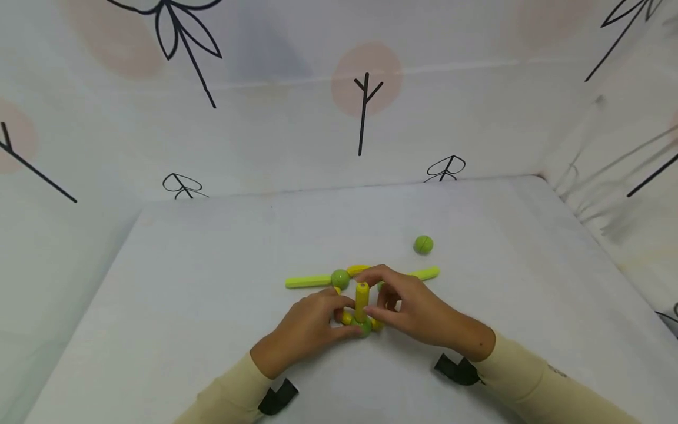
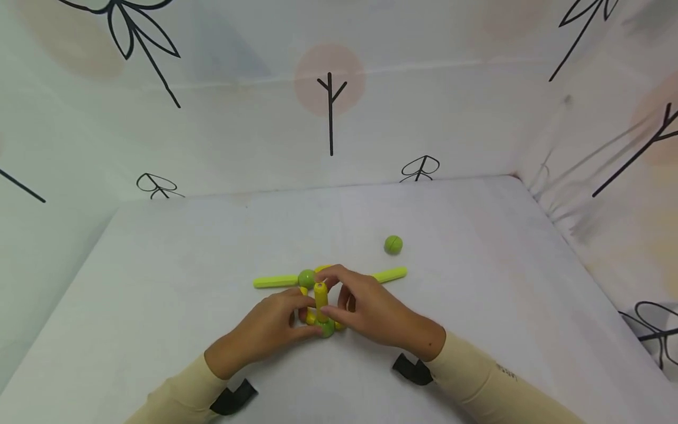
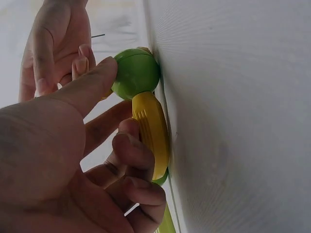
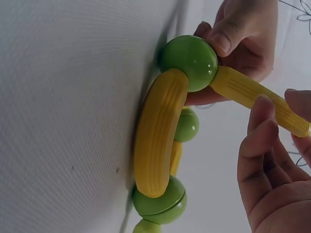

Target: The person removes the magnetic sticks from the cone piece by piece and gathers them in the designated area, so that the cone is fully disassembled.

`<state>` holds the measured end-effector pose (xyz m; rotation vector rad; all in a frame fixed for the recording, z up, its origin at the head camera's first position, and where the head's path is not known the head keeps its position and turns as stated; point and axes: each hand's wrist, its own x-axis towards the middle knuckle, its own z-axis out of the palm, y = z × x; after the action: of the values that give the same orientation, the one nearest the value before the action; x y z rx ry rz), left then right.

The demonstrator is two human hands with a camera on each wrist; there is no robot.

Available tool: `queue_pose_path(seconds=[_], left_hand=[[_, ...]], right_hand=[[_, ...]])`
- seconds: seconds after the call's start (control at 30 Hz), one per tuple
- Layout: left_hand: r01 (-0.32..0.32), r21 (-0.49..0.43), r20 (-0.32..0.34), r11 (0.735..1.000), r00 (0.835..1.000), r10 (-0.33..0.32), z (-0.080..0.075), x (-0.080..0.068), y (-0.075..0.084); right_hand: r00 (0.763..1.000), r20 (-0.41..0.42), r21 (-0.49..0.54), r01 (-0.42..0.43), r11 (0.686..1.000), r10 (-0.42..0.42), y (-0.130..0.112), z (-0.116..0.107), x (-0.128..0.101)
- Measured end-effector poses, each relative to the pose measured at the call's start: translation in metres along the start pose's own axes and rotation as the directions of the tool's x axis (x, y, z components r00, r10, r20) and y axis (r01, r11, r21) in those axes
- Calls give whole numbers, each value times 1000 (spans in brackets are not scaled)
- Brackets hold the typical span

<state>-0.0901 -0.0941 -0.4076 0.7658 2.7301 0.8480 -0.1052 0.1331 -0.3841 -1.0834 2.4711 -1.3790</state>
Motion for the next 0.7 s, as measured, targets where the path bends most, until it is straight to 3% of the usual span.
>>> queue_pose_path(seconds=[0.2, 0.4, 0.6, 0.7], left_hand=[[-3, -47, 29, 999, 1000, 5, 1, -1, -2], [-1, -41, 11, 999, 1000, 1, 0, -1, -1], [22, -45, 22, 999, 1000, -21, 1, 1, 0], [29, -40, 27, 999, 999, -28, 1, 2, 0]], right_hand=[[1000, -4, 0, 28, 1000, -28, -1, 3, 2], [996, -14, -44, 84, 995, -85, -1, 1, 1], [996, -27, -49, 86, 995, -88, -2, -1, -2], [991, -98, -24, 93, 995, -95, -7, -9, -2]])
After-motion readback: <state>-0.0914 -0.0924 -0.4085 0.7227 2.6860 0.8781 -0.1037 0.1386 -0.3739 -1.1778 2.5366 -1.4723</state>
